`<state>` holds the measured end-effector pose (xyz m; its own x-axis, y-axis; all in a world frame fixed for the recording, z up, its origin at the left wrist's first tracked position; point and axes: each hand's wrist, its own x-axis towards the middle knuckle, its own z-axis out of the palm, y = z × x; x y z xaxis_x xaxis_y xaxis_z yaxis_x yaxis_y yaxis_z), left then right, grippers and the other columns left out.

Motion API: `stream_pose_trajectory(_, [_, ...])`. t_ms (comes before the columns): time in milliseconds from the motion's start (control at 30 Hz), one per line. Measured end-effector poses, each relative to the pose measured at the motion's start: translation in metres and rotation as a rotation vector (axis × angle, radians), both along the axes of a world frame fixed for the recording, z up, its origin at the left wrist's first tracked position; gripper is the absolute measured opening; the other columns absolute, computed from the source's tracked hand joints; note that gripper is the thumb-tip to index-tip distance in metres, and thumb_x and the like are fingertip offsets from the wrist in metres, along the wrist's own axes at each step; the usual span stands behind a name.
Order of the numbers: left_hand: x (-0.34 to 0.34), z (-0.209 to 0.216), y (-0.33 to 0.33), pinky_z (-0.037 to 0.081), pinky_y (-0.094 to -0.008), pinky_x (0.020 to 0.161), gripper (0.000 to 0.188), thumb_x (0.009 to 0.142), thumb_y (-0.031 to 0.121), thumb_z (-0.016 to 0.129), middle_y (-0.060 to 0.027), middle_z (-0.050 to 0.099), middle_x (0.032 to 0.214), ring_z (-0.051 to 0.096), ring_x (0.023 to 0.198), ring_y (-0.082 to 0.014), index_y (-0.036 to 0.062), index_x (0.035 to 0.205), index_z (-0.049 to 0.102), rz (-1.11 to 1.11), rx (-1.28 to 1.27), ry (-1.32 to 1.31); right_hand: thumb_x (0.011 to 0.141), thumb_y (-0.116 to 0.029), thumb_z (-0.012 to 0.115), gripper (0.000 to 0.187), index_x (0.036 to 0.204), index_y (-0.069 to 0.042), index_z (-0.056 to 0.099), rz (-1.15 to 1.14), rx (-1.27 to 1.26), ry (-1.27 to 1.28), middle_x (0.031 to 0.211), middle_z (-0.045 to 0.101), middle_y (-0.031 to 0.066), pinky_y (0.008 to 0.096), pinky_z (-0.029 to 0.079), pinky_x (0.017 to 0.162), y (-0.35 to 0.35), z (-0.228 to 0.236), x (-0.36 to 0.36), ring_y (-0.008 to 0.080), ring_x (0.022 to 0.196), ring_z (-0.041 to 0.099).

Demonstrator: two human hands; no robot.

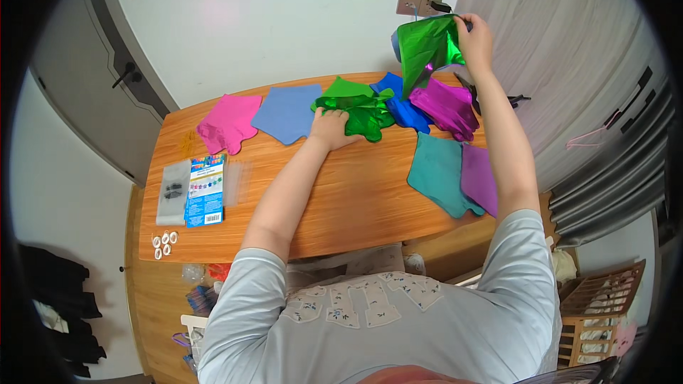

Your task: The person is packaging colorful pentagon-shaped sheets into cardboard sleeves and plastic bags.

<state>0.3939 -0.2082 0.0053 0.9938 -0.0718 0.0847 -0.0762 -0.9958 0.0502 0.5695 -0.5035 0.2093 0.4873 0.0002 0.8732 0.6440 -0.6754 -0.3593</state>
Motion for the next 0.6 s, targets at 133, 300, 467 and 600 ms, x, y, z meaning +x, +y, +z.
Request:
stream_pose_trajectory(133, [0.004, -0.003, 0.005, 0.028, -0.0486, 0.114, 0.098, 0.079, 0.083, 0.056, -0.0124, 0.059, 0.139, 0.051, 0.132, -0.0289, 0.0105, 0.144, 0.053, 0.012, 0.038, -0.024, 0.093, -0.012, 0.066, 0.016, 0.105, -0.002, 0.068, 0.196, -0.282, -0.132, 0.102, 0.069, 0.0201, 0.0439, 0.053, 0.084, -0.003, -0.017, -0.043, 0.0388, 0.098, 0.066])
stream_pose_trajectory(300, [0.004, -0.011, 0.006, 0.031, -0.0482, 0.111, 0.099, 0.081, 0.085, 0.052, -0.0134, 0.057, 0.140, 0.051, 0.131, -0.0308, 0.0136, 0.151, 0.048, 0.024, -0.038, -0.117, 0.093, -0.005, 0.060, 0.023, 0.116, -0.003, 0.062, 0.281, -0.636, -0.192, 0.107, 0.067, 0.0199, 0.0442, 0.053, 0.086, -0.028, -0.104, -0.096, 0.0379, 0.103, 0.064])
stream_pose_trajectory(467, [0.014, -0.010, 0.001, 0.033, -0.0475, 0.109, 0.097, 0.085, 0.084, 0.046, -0.0136, 0.056, 0.140, 0.051, 0.128, -0.0312, 0.0157, 0.154, 0.043, 0.062, -0.046, -0.090, 0.090, 0.001, 0.057, 0.025, 0.113, -0.003, 0.063, 0.296, -0.372, 0.114, 0.105, 0.065, 0.0211, 0.0426, 0.053, 0.084, -0.050, -0.096, -0.068, 0.0365, 0.101, 0.065])
stream_pose_trajectory(600, [0.030, -0.010, -0.003, 0.033, -0.0472, 0.109, 0.094, 0.088, 0.082, 0.044, -0.0132, 0.056, 0.139, 0.051, 0.128, -0.0302, 0.0137, 0.153, 0.044, 0.114, -0.052, -0.092, 0.087, 0.002, 0.055, 0.026, 0.111, -0.002, 0.065, 0.208, -0.501, 0.594, 0.104, 0.065, 0.0221, 0.0416, 0.053, 0.083, -0.089, -0.045, -0.018, 0.0371, 0.100, 0.065])
